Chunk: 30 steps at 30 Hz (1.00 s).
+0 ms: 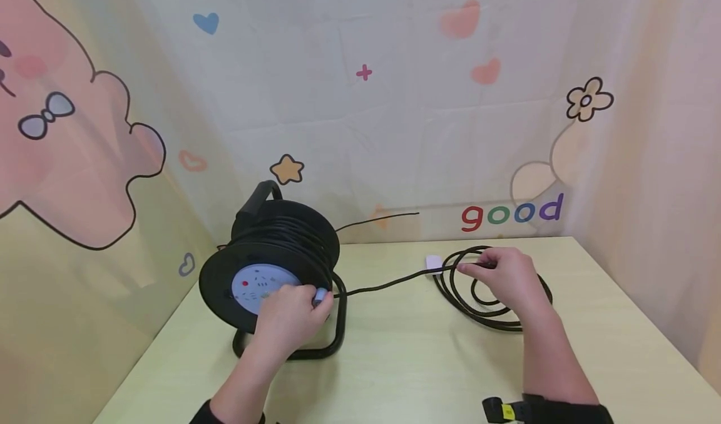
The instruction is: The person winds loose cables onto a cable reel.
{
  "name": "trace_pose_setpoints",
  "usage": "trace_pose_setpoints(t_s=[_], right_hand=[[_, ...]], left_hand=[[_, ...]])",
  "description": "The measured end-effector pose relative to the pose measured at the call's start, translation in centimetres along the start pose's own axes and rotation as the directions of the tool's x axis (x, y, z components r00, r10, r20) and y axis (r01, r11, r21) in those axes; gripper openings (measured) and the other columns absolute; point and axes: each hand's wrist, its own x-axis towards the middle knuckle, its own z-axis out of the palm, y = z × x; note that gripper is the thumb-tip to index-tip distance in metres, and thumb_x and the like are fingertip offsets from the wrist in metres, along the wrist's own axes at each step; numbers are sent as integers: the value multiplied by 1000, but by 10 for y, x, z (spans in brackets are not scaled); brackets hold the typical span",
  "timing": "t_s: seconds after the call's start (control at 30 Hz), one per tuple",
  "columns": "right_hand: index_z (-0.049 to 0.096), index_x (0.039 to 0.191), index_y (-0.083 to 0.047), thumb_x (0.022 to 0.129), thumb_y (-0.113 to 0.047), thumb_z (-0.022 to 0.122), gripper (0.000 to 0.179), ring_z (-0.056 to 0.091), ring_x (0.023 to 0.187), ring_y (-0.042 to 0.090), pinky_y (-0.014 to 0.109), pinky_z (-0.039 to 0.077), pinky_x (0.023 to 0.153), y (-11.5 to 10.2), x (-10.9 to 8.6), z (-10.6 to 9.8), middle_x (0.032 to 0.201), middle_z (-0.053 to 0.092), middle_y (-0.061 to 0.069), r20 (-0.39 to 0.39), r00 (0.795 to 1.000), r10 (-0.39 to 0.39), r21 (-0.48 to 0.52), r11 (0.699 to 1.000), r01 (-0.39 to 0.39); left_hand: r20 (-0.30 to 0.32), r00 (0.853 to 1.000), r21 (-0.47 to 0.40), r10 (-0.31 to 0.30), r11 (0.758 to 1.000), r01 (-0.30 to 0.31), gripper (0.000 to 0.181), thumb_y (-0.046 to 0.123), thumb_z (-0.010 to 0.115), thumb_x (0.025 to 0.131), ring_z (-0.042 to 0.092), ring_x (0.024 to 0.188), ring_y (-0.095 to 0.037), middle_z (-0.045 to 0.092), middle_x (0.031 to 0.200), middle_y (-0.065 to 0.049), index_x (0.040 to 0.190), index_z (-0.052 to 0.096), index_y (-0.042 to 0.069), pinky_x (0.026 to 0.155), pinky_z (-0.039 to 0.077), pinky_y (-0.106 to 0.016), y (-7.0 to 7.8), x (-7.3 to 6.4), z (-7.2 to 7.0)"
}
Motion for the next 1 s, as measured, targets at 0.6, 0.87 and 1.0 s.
trace_pose_setpoints(t_s=[0.6,0.87,1.0], right_hand=[[61,71,-17,84,-42,71,30,41,59,17,32,33,52,-29,5,27,60,45,-3,78,993,-84,16,996,83],[63,69,-20,84,-35,73,24,44,63,17,33,36,56,-41,7,40,65,53,-4,77,988,-137,23,990,136],[65,69,-23,83,-33,74,19,47,63,15,33,39,57,-45,8,49,64,55,-6,73,984,-162,44,986,160]], left_hand=[[242,969,17,-49,999,46,44,37,54,84,35,46,-15,30,54,4,50,35,17,38,28,-30,-10,-3,15],[318,945,59,-82,996,67,40,41,55,84,44,52,-16,41,57,2,54,42,18,42,35,-33,-22,-6,23],[354,930,60,-101,995,85,32,38,57,81,46,55,-17,47,60,1,58,47,17,44,38,-35,-30,-10,25]])
